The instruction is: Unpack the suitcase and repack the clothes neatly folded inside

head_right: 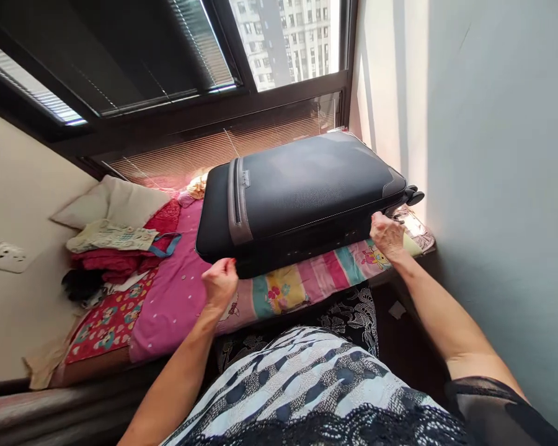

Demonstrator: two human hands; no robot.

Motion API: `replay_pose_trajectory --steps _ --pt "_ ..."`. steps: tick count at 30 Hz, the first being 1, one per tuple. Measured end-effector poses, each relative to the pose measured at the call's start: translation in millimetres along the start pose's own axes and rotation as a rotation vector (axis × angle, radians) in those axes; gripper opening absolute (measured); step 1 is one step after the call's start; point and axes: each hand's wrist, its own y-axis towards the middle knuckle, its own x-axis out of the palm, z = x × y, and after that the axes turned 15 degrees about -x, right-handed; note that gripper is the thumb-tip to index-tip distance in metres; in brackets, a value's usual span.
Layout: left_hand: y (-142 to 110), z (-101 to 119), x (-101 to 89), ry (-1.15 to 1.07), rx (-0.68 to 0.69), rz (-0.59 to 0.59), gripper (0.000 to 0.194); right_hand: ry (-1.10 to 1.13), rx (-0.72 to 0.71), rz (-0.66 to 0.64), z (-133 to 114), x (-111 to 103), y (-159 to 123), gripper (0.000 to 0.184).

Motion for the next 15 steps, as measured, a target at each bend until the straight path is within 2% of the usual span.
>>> replay_pose_trajectory --steps 3,6,11,15 --pt "24.1 -44.0 -24.7 0.100 -0.027 0.116 0.025 -0.050 0.135 -0.030 42.9 -13.1 19.9 0.027" --pt "50.5 -71.6 -37.5 0.149 0.036 0.139 0.023 -0.086 0.202 -0.012 75.3 -22.7 42.5 0.024" --pt "90.8 -89.2 -45.2 0.163 0.137 0.063 0.020 -0.046 0.231 0.065 103.1 -34.1 73.8 0.042" --pt "118.7 -91.9 -46.7 0.158 0.165 0.022 0.019 -0.127 0.111 0.026 118.1 -38.9 89.7 0.045"
